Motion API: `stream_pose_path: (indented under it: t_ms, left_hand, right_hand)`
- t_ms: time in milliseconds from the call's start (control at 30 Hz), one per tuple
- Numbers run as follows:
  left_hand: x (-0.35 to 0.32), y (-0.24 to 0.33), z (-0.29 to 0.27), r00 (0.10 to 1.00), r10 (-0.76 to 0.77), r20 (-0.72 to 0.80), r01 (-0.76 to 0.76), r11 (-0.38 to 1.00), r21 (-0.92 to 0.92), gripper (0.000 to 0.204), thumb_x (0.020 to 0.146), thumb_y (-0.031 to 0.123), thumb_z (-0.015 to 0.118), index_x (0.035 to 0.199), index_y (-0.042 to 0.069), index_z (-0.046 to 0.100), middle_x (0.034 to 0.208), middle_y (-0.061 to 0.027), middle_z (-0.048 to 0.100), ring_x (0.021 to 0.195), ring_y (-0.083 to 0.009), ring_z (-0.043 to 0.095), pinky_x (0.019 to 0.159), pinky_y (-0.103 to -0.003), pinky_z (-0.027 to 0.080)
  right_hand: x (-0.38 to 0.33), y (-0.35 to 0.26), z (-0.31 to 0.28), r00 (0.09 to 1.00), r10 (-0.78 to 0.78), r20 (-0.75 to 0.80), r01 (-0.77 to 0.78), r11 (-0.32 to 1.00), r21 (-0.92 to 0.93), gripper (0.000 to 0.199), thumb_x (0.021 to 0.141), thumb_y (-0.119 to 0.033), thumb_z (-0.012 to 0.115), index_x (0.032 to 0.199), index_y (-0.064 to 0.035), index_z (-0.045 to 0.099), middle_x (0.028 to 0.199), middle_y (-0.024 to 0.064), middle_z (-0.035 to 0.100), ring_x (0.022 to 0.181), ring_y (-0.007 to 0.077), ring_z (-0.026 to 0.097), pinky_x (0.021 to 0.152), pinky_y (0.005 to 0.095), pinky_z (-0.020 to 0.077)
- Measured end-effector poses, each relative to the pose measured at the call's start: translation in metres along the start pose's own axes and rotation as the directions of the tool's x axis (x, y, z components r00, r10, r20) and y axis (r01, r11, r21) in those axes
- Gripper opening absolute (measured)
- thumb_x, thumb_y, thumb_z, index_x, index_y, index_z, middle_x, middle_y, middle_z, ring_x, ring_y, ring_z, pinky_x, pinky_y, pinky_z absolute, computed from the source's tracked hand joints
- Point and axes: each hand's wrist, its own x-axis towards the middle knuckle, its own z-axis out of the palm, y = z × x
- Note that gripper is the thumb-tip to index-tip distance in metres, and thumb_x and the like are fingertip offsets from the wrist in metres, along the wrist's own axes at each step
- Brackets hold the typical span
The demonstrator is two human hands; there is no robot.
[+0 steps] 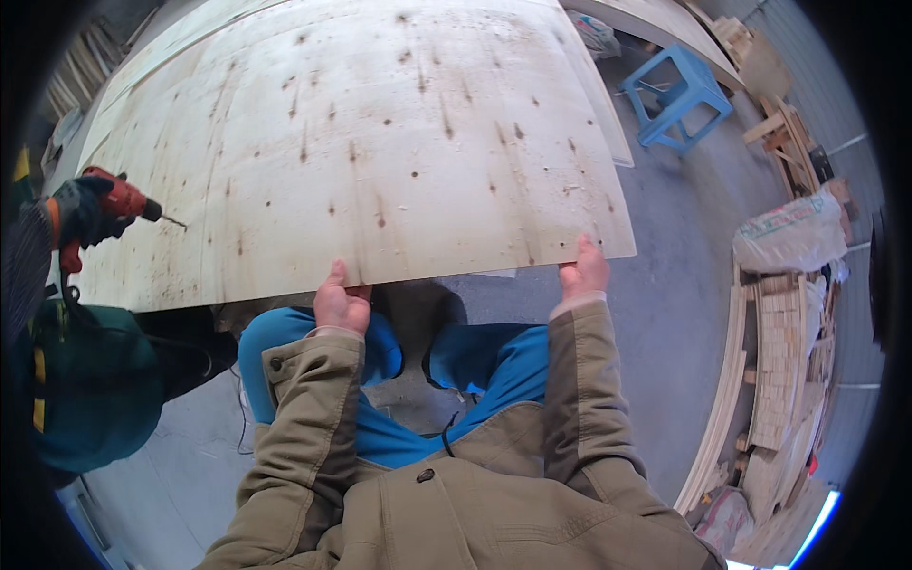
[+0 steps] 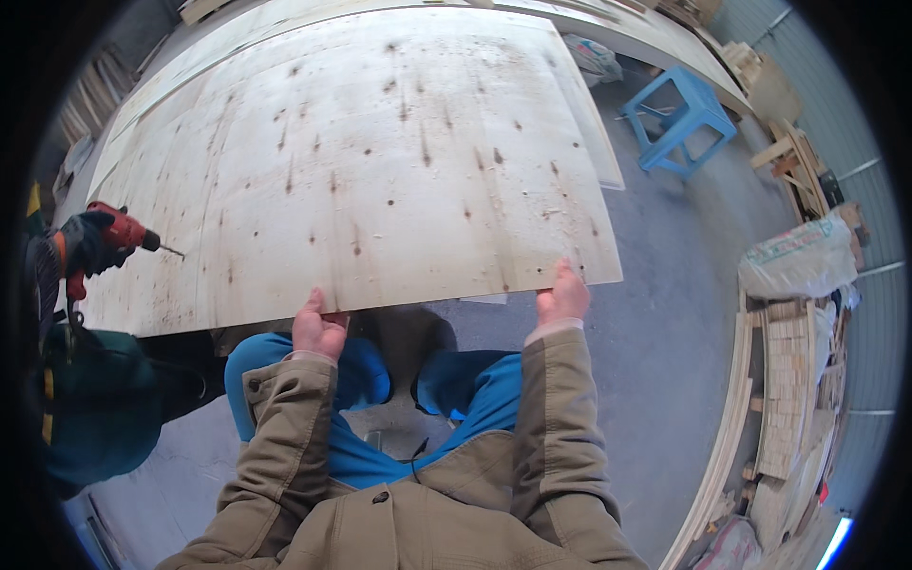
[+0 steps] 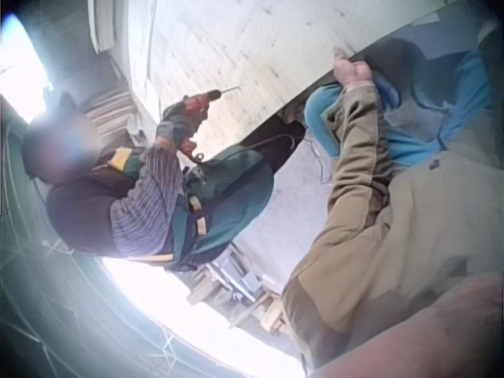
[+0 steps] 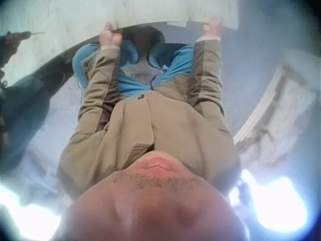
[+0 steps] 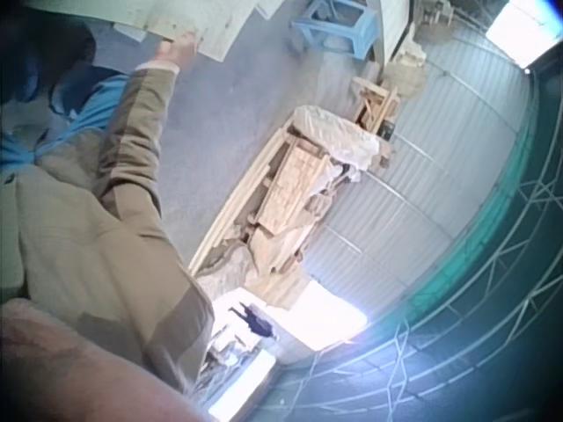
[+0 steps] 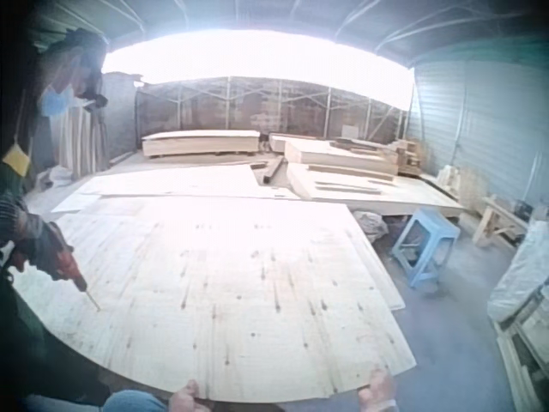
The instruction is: The person positions a large plywood sheet on supports, then uses a jigsaw to cut a rectangular section from the sheet. The cut piece is removed and set aside.
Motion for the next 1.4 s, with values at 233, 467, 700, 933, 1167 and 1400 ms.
stream_pose_path:
  t_ms: [233, 467, 700, 933, 1167, 1400]
  left_hand:
    - [-0.003, 0.002, 0.003, 0.998, 0.019, -0.059, -0.017, 0.999, 0.032, 0.033, 0.106, 0.020, 0.061, 0.134, 0.003, 0.057, 0.131, -0.0135, 0.065, 0.121, -0.0302, 0.064, 0.106, -0.048, 0.054]
    - [-0.002, 0.003, 0.003, 0.999, 0.002, -0.045, 0.000, 0.999, 0.035, 0.033, 0.106, 0.021, 0.061, 0.134, 0.003, 0.057, 0.131, -0.0130, 0.065, 0.121, -0.0299, 0.063, 0.106, -0.047, 0.054]
    - [-0.003, 0.003, 0.002, 0.999, -0.005, -0.039, 0.007, 0.999, 0.035, 0.033, 0.106, 0.021, 0.061, 0.133, 0.003, 0.058, 0.129, -0.0131, 0.066, 0.120, -0.0297, 0.064, 0.106, -0.047, 0.054]
    - [0.000, 0.004, -0.001, 0.998, 0.013, -0.066, -0.011, 1.000, 0.029, 0.031, 0.105, 0.020, 0.063, 0.131, 0.003, 0.058, 0.126, -0.0124, 0.067, 0.116, -0.0292, 0.066, 0.103, -0.047, 0.056]
    - [0.003, 0.000, -0.003, 1.000, -0.013, -0.026, 0.012, 1.000, -0.010, 0.028, 0.108, 0.021, 0.057, 0.129, 0.003, 0.060, 0.125, -0.0143, 0.068, 0.116, -0.0292, 0.066, 0.102, -0.046, 0.057]
    - [-0.010, -0.001, 0.006, 0.999, 0.015, -0.035, -0.015, 1.000, 0.002, 0.027, 0.107, 0.019, 0.059, 0.128, 0.002, 0.059, 0.126, -0.0140, 0.066, 0.116, -0.0295, 0.065, 0.102, -0.045, 0.057]
  right_hand:
    - [-0.020, -0.007, 0.015, 1.000, 0.020, -0.024, -0.018, 0.998, 0.055, 0.046, 0.106, -0.007, 0.055, 0.149, 0.0055, 0.043, 0.142, 0.0208, 0.057, 0.125, 0.0364, 0.061, 0.106, 0.0545, 0.0532]
    - [-0.016, -0.006, 0.014, 0.999, 0.027, -0.028, -0.025, 0.997, 0.072, 0.047, 0.107, -0.006, 0.054, 0.150, 0.0047, 0.042, 0.143, 0.0207, 0.056, 0.125, 0.0357, 0.062, 0.106, 0.0548, 0.0533]
    - [-0.025, -0.013, 0.021, 0.999, 0.032, -0.042, -0.030, 0.999, 0.035, 0.048, 0.107, -0.006, 0.054, 0.152, 0.0046, 0.040, 0.143, 0.0209, 0.056, 0.126, 0.0360, 0.061, 0.105, 0.0557, 0.0532]
    - [-0.025, -0.009, 0.019, 1.000, 0.022, -0.019, -0.021, 0.998, 0.051, 0.047, 0.106, -0.006, 0.054, 0.151, 0.0054, 0.041, 0.142, 0.0207, 0.057, 0.124, 0.0347, 0.062, 0.105, 0.0535, 0.0538]
    - [-0.012, -0.005, 0.005, 1.000, -0.003, 0.017, 0.003, 1.000, -0.013, 0.045, 0.106, -0.007, 0.055, 0.146, 0.0099, 0.044, 0.139, 0.0210, 0.058, 0.123, 0.0337, 0.062, 0.105, 0.0494, 0.0545]
    - [-0.003, -0.002, 0.003, 0.999, 0.012, 0.035, -0.012, 1.000, 0.002, 0.045, 0.107, -0.009, 0.055, 0.145, 0.0111, 0.044, 0.139, 0.0223, 0.058, 0.125, 0.0359, 0.061, 0.108, 0.0527, 0.0522]
